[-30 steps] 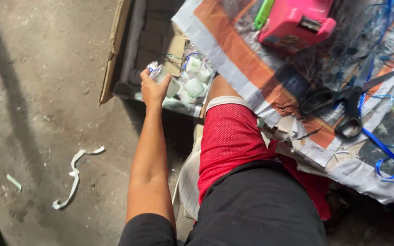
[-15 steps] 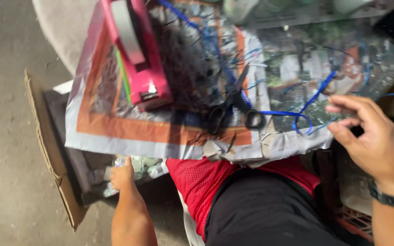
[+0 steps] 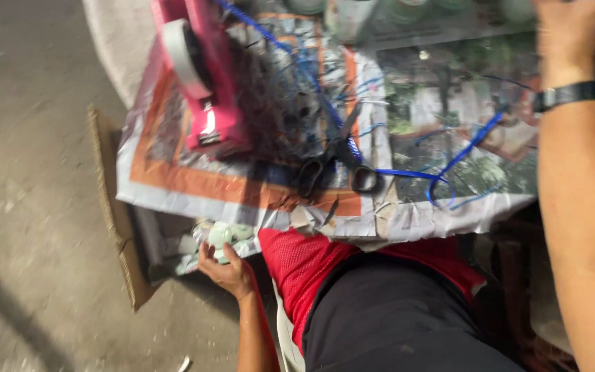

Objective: Wrapping small candles in clear plastic film and securing them with blue ribbons.

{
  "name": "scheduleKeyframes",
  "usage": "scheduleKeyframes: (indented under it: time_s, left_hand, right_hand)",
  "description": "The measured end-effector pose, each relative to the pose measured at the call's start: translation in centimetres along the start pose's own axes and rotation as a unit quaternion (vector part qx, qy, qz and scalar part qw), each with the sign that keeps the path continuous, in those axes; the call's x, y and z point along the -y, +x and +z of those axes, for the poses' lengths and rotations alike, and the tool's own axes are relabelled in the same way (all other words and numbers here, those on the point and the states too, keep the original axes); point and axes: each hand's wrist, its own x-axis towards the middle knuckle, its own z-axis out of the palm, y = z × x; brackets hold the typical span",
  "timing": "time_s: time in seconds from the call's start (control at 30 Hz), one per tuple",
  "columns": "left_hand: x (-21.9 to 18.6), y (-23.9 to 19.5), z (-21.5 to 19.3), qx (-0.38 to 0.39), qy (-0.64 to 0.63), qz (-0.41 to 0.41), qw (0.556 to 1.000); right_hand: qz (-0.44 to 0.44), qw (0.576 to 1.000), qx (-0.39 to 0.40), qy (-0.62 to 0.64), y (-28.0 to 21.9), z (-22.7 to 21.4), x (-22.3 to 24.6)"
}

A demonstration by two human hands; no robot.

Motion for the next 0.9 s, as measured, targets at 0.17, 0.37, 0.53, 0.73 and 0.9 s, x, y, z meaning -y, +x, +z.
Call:
scheduleKeyframes:
  time_s: [0.17,0.37,0.53,0.73,0.9]
  left_hand:
    - [-10.9,2.6,-3.7,-0.049,-0.099,0.114,0.987]
    - [-22.2,5.3,-4.5,0.041,-0.094,0.359,0.928]
    - [-29.4,7.4,-2.1,0.128,-0.013,0.47,0.873]
    - [-32.2,8.4,0.0,0.143,0.13,0.428,0.883]
    - [-31.5,8.4,3.9,0.253,0.213,0.331,0.884]
  right_hand:
    - [0.23,0.972,0.045,0.014,-2.1,-1.3,1.2]
    - [0.02,0.976,0.202,0.074,-6.4,-3.2,16.1]
    - [0.081,0.971,0.211,0.074,-8.5,-1.6,20.0]
    - [-0.017,0.976,0.215,0.014,-9.6,-1.7,18.7]
    - [0.07,0.976,0.179,0.101,-10.1,-3.3,19.5]
